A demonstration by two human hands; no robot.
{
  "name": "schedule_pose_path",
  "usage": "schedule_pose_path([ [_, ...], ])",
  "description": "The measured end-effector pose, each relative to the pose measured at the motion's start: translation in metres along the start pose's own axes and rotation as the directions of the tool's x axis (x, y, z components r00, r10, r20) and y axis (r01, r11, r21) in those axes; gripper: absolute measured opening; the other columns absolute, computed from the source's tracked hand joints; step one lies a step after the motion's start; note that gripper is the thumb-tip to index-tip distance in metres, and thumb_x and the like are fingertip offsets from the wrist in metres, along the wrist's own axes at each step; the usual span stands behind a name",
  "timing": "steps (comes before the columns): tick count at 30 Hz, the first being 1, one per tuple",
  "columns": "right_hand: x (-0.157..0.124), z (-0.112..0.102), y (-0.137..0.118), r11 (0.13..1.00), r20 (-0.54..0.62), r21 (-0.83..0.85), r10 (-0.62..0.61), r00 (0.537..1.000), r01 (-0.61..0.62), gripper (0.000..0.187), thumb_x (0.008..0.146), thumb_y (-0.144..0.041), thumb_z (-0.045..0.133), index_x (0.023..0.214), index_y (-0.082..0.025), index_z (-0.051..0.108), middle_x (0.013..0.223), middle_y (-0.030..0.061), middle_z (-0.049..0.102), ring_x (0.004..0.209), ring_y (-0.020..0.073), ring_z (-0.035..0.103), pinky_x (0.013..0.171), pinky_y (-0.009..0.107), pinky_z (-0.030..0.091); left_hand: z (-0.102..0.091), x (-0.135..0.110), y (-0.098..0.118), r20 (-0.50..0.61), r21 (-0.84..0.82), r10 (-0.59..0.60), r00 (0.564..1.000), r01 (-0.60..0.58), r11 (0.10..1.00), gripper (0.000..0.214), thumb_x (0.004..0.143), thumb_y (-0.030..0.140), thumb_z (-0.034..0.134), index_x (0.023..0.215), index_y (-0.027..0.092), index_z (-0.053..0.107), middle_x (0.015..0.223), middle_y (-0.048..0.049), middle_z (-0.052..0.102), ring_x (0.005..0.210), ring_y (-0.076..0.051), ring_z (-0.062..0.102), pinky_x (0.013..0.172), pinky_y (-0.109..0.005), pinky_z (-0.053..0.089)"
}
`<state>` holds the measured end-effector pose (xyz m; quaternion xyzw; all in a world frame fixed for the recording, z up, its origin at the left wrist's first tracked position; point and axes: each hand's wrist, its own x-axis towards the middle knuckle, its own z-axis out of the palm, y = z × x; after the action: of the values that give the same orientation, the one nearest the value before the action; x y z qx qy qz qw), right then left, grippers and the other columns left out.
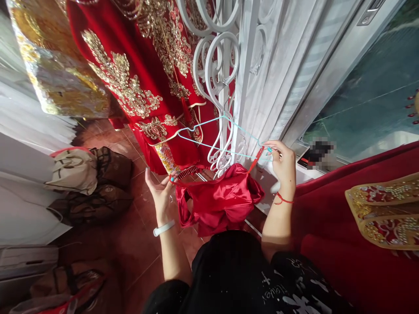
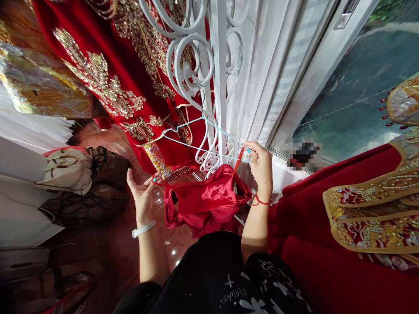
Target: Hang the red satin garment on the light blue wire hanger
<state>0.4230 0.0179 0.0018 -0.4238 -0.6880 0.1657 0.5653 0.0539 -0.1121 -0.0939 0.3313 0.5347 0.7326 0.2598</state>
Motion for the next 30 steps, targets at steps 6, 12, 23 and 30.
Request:
schedule_pose_path([
  [6,0.011,-0.003,0.001,0.996,-0.006,-0.048,-0.072,0.997,0.072,0.040,0.083,-0.008,0.042,0.087,-0.022,0.080,0.092,0.0066,0.079,0.089,0.0227,0.073,0.083,0.035,0.057,0.019,0.040,0.045,0.083,0.129,0.195,0.977,-0.205,0.970,0.093,0.090,0.041,0.081,0.161,0.031,0.021,0.121,-0.0080,0.076,0.118,-0.026,0.075,0.099,-0.040,0.060],
  [12,0.024,-0.010,0.009,0.991,-0.005,-0.026,-0.134,0.991,0.134,0.041,0.087,-0.008,0.042,0.089,-0.021,0.080,0.091,0.0065,0.075,0.089,0.0221,0.071,0.084,0.035,0.055,0.037,0.069,0.074,0.226,0.133,0.286,0.931,-0.321,0.938,0.074,0.093,0.041,0.079,0.151,0.025,0.037,0.109,-0.0025,0.076,0.109,-0.022,0.077,0.101,-0.041,0.059],
  [23,0.028,0.000,0.020,0.980,0.011,-0.139,-0.145,0.989,0.145,0.042,0.090,-0.007,0.043,0.088,-0.025,0.081,0.091,0.0045,0.077,0.092,0.0239,0.066,0.091,0.038,0.051,0.069,0.113,0.085,0.619,0.278,0.093,0.780,-0.328,0.903,0.081,0.080,0.025,0.079,0.155,0.023,0.047,0.133,-0.0168,0.071,0.081,-0.017,0.074,0.079,-0.033,0.062],
  [30,0.026,0.013,0.023,0.966,0.003,-0.232,-0.117,0.993,0.114,0.045,0.093,-0.008,0.040,0.091,-0.026,0.081,0.098,0.0050,0.078,0.099,0.0251,0.065,0.101,0.041,0.049,0.075,0.117,0.093,0.654,0.365,0.119,0.747,-0.449,0.816,0.078,0.079,0.021,0.070,0.155,0.020,0.051,0.120,-0.0130,0.074,0.078,-0.015,0.064,0.080,-0.031,0.057],
])
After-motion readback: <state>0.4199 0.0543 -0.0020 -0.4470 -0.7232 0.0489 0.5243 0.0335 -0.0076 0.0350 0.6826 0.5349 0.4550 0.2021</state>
